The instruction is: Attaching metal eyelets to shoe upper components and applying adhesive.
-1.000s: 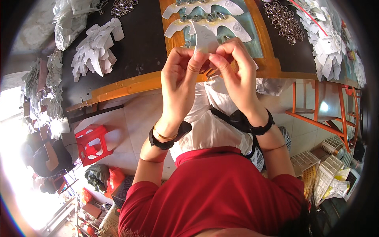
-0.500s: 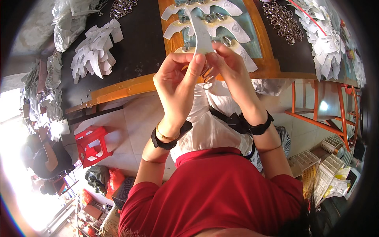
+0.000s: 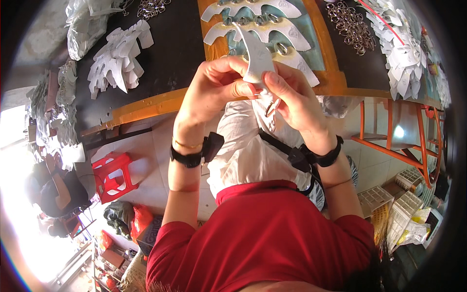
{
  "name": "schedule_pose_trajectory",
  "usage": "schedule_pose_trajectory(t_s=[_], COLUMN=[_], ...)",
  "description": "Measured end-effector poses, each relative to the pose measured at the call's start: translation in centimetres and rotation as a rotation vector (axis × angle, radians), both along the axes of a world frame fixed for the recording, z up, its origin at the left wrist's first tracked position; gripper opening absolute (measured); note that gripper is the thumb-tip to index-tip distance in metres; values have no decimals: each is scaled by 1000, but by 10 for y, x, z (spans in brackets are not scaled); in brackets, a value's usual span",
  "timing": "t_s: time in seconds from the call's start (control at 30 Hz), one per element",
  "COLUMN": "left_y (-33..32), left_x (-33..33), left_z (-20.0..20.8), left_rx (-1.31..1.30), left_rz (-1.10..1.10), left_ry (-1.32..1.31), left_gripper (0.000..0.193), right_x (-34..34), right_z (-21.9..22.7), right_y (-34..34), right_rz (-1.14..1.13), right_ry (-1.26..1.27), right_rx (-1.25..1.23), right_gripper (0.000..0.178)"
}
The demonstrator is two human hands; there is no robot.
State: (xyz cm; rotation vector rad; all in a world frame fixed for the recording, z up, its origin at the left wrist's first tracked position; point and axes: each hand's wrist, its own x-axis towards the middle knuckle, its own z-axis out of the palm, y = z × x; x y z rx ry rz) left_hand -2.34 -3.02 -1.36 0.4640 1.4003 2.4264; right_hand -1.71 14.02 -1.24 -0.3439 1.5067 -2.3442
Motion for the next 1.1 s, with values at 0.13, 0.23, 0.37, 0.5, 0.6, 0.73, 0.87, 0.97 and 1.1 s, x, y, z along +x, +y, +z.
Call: schedule_pose_trajectory(t_s=[0.13, 0.23, 0.37, 0.5, 0.6, 0.73, 0.87, 0.97, 1.1], left_y=[1, 18, 40, 12, 14, 19, 17, 15, 17], left_x=[-12, -4, 12, -2, -3, 3, 5, 9, 11], left_z=[-12, -8, 0, -12, -7, -2, 8, 15, 25], left_rx=[165, -77, -299, 96, 107, -17, -98, -198, -409], left_rz=[-134, 157, 431, 1, 28, 129, 134, 160, 284], left_ry=[-83, -235, -83, -164, -308, -227, -195, -185, -95], left_gripper=[13, 13, 12, 12, 13, 17, 17, 21, 34], right_x=[2, -7, -19, -5, -4, -1, -3, -9, -10], right_z=[7, -12, -23, -3, 4, -7, -4, 3, 10], right_y=[-1, -2, 6, 3, 1, 8, 12, 17, 18], right_rz=[82, -418, -615, 59, -60, -111, -140, -88, -159], right_ry=[-176, 474, 892, -253, -162, 21, 33, 126, 137], right_rx=[-66, 436, 708, -163, -27, 197, -32, 265, 405], right_gripper=[20, 16, 21, 21, 31, 53, 46, 32, 21])
